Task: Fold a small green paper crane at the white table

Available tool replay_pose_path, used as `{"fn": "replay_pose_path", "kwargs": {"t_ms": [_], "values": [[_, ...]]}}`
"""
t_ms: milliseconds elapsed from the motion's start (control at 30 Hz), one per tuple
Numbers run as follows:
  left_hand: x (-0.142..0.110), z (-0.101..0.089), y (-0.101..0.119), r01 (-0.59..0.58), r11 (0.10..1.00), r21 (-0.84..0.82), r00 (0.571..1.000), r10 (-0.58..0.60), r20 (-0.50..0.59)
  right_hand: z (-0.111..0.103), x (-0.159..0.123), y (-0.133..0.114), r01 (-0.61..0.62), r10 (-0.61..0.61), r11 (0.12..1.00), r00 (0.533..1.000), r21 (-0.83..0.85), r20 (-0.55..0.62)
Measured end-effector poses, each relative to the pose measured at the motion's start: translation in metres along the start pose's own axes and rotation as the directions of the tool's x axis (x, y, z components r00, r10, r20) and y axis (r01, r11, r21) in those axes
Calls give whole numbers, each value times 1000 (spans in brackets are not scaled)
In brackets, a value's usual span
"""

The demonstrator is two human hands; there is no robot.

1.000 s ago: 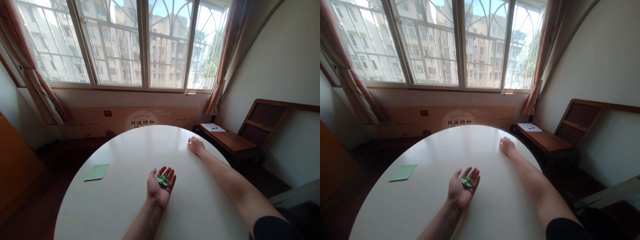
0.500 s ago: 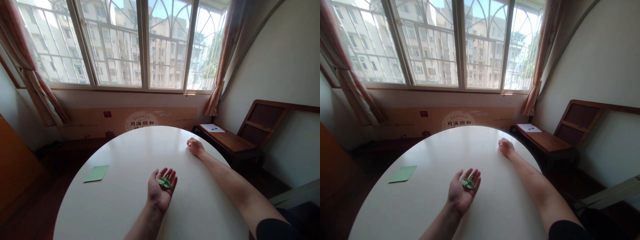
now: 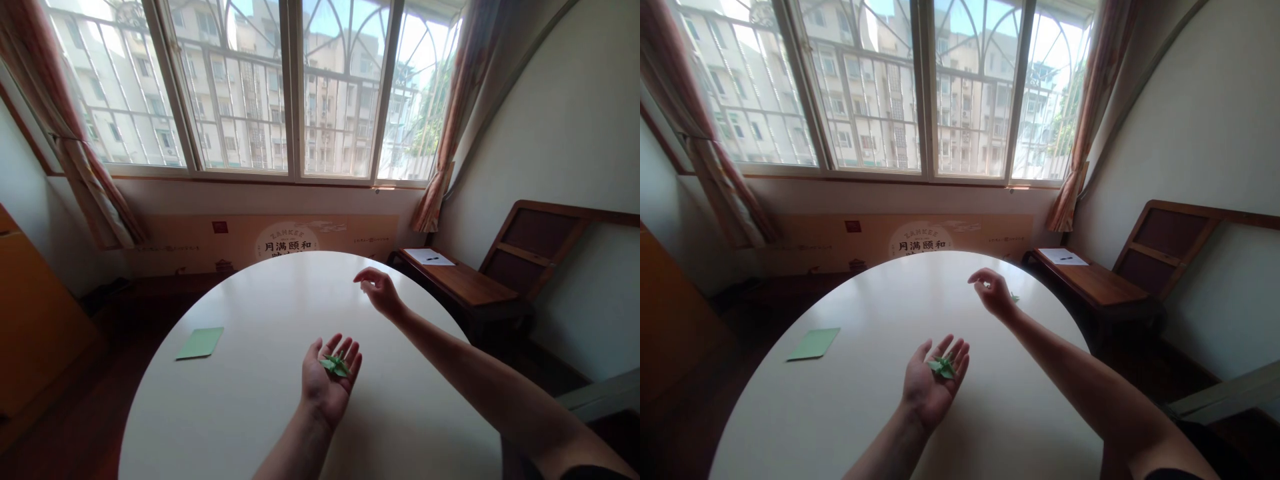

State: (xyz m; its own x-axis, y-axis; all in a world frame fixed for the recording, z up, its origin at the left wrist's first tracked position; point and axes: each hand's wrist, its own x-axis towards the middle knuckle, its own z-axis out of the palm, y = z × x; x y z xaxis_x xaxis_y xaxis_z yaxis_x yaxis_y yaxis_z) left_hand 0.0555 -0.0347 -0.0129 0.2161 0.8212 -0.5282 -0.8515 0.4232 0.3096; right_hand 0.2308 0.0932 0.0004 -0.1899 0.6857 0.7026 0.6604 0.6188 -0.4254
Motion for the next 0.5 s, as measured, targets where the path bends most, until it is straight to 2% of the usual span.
{"fn": "replay_pose_path", "kwargs": {"t_ms": [67, 167, 267, 333, 433, 500], "values": [[0, 0, -1, -2, 1000, -2, 1000, 2, 9, 1, -15, -38, 112, -116, 990, 992, 83, 57], [1, 1, -2, -36, 999, -12, 999, 37, 24, 3, -41, -85, 285, -315, 942, 933, 175, 177], [0, 2, -2, -64, 998, -17, 998, 64, 26, -1, -52, -101, 372, -403, 914, 878, 161, 258], [-1, 2, 0, -40, 999, -17, 999, 40, 25, -8, -47, -87, 303, -303, 952, 914, 43, 270], [-3, 1, 2, 1, 1000, -15, 1000, -1, 14, -26, -29, -37, 60, -38, 989, 986, -137, 160], [-3, 0, 2, 8, 1000, -14, 1000, -8, 6, -38, -21, 6, -151, 180, 954, 980, -259, 91]]}}
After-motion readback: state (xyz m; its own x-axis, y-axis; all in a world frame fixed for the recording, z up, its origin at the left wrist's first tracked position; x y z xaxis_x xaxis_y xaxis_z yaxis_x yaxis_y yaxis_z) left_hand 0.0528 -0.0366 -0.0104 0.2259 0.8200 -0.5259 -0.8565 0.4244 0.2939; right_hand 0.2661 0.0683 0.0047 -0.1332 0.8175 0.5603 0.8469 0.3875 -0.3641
